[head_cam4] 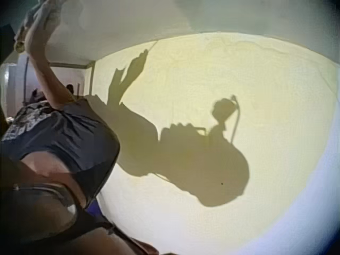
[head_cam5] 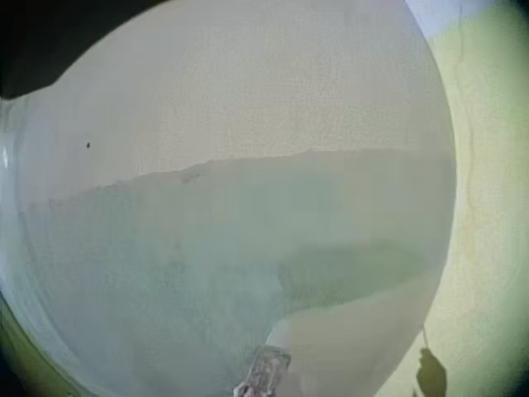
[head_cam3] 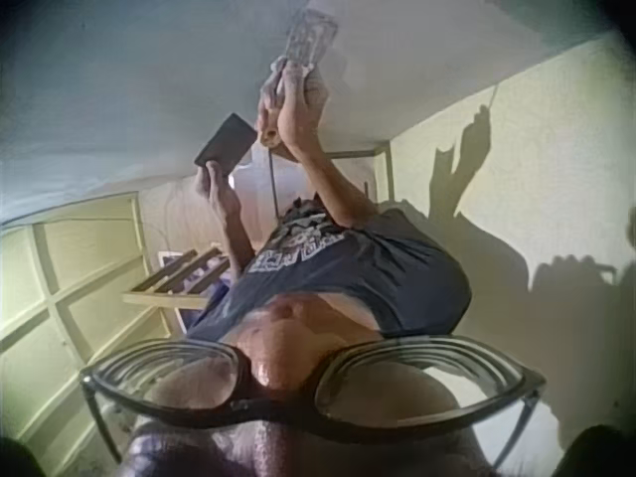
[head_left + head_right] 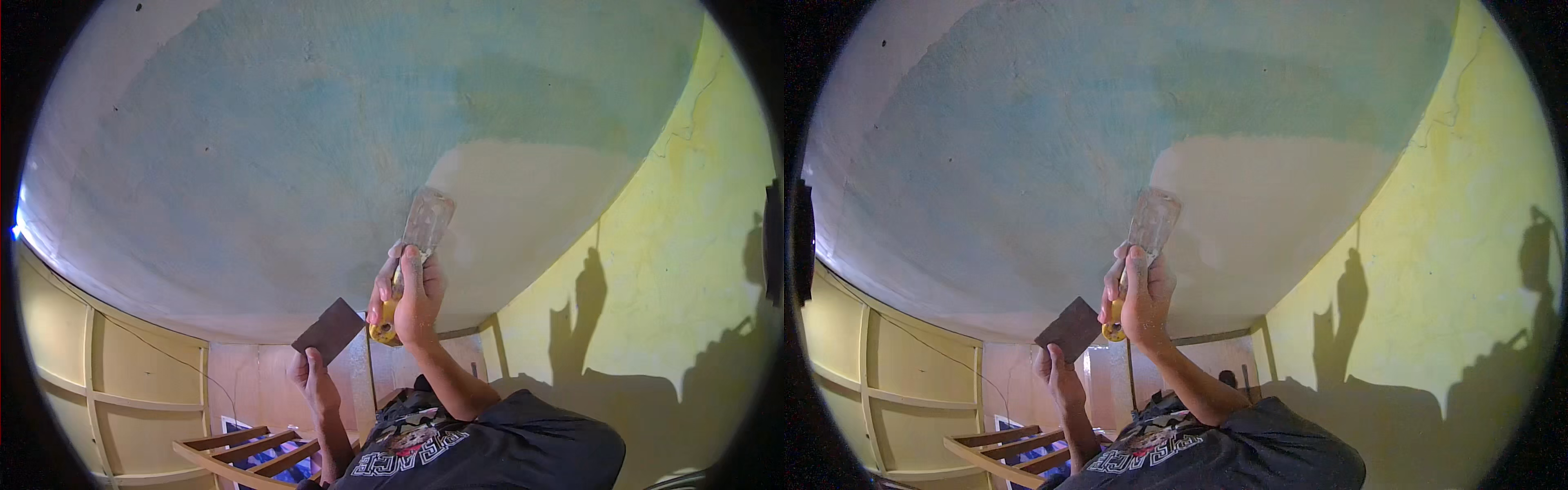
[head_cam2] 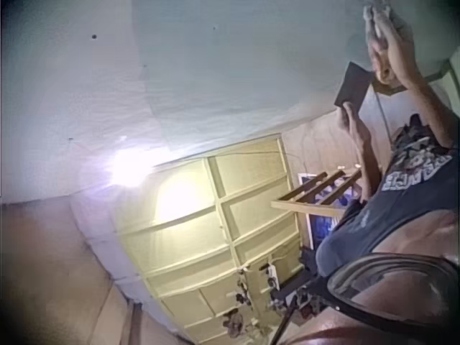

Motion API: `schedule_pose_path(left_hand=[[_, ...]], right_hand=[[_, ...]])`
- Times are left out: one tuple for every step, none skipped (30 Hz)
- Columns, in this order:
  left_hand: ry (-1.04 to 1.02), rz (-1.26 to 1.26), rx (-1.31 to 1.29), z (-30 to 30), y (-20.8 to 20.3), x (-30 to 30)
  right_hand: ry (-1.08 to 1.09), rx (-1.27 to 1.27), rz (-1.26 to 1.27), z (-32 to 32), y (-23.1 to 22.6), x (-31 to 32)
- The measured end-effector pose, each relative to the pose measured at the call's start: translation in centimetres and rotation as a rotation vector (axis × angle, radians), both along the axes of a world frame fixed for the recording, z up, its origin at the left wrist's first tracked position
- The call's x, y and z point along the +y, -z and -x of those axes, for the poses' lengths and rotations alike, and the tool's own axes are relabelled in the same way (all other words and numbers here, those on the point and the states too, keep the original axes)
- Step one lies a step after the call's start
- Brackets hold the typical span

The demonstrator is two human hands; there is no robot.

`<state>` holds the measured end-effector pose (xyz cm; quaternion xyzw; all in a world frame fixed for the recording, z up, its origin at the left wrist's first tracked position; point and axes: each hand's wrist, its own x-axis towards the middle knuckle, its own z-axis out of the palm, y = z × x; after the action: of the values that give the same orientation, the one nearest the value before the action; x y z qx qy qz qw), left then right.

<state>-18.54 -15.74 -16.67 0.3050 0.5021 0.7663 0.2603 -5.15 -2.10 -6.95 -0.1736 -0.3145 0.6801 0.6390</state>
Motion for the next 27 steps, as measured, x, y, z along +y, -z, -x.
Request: schedule_pose_path(left_hand=[[0.003, -0.001, -0.004, 0.0, -0.1, 0.0], [0.005, 0.002, -0.003, 0.1, -0.3, -0.2], [0.007, 0.006, -0.002, 0.0, -0.3, -0.3], [0.006, 0.008, -0.003, 0.1, -0.1, -0.4], [0.001, -0.009, -0.002, 0.2, 0.2, -0.5], [-0.005, -0.024, -0.001, 0.3, 0.3, -0.6], [-0.007, -0.025, -0.012, 0.0, 0.2, -0.5], [-0.008, -0.020, -0.013, 0.1, 0.4, -0.5], [-0.028, 0.013, -0.010, 0.2, 0.6, -0.5], [-0.049, 0.045, -0.007, 0.3, 0.7, -0.5], [-0.062, 0.025, -0.012, 0.0, 0.4, -0.1], [-0.064, 0.030, -0.012, 0.0, 0.5, -0.3], [-0.053, 0.021, 0.003, 0.3, 0.7, -0.4], [-0.042, 0.011, 0.018, 0.4, 0.7, -0.4], [-0.041, 0.013, 0.020, 0.3, 0.5, -0.6], [-0.052, 0.042, -0.004, 0.1, 0.2, -0.7], [-0.063, 0.072, -0.029, -0.1, 0.1, -0.7], [-0.064, 0.073, -0.027, 0.0, 0.2, -0.6], [-0.055, 0.050, 0.001, 0.1, 0.3, -0.6], [-0.046, 0.027, 0.029, 0.1, 0.3, -0.5], [-0.015, 0.011, 0.029, 0.0, 0.0, -0.4], [-0.017, 0.011, 0.030, 0.0, 0.2, -0.5], [-0.043, 0.012, 0.019, 0.0, 0.5, -0.6], [-0.070, 0.013, 0.008, 0.0, 0.7, -0.6], [-0.070, 0.013, 0.008, 0.0, 0.7, -0.7], [-0.068, 0.021, 0.004, 0.0, 0.7, -0.7], [-0.066, 0.029, 0.001, 0.0, 0.6, -0.7]], right_hand=[[0.003, -0.004, -0.001, -0.2, -0.2, 0.1], [0.000, 0.004, -0.024, -0.3, -0.5, 0.1], [-0.004, 0.012, -0.045, -0.5, -0.7, 0.2], [-0.004, 0.011, -0.044, -0.5, -0.8, 0.2], [-0.025, 0.026, -0.040, -0.6, -0.8, 0.3], [-0.046, 0.041, -0.036, -0.7, -0.8, 0.3], [-0.030, 0.033, -0.046, -0.7, -0.5, 0.4], [-0.032, 0.033, -0.041, -0.8, -0.5, 0.5], [-0.018, 0.021, -0.047, -0.9, -0.5, 0.7], [-0.006, 0.009, -0.053, -0.9, -0.6, 0.7], [-0.018, 0.003, -0.032, -1.0, -0.8, 0.7], [-0.021, 0.003, -0.028, -0.9, -0.4, 0.9], [-0.006, -0.013, -0.019, -0.8, -0.1, 1.2], [0.010, -0.030, -0.010, -0.7, 0.1, 1.3], [0.011, -0.028, -0.009, -0.7, 0.2, 1.2], [0.011, -0.026, -0.011, -0.7, 0.3, 1.1], [0.011, -0.024, -0.012, -0.7, 0.2, 1.0], [0.010, -0.023, -0.012, -0.6, 0.1, 1.1], [0.016, -0.023, -0.015, -0.4, -0.1, 1.0], [0.023, -0.024, -0.018, -0.3, -0.1, 0.9], [0.021, -0.023, -0.039, -0.3, 0.4, 1.3], [0.019, -0.022, -0.039, -0.3, 0.6, 1.4], [0.008, -0.013, -0.033, -0.4, 0.8, 1.4], [-0.002, -0.005, -0.028, -0.4, 0.9, 1.4], [0.006, -0.021, -0.056, -0.4, 0.7, 1.2], [0.006, -0.021, -0.056, -0.6, 0.4, 1.3], [-0.012, -0.010, -0.037, -0.8, -0.1, 1.3]])
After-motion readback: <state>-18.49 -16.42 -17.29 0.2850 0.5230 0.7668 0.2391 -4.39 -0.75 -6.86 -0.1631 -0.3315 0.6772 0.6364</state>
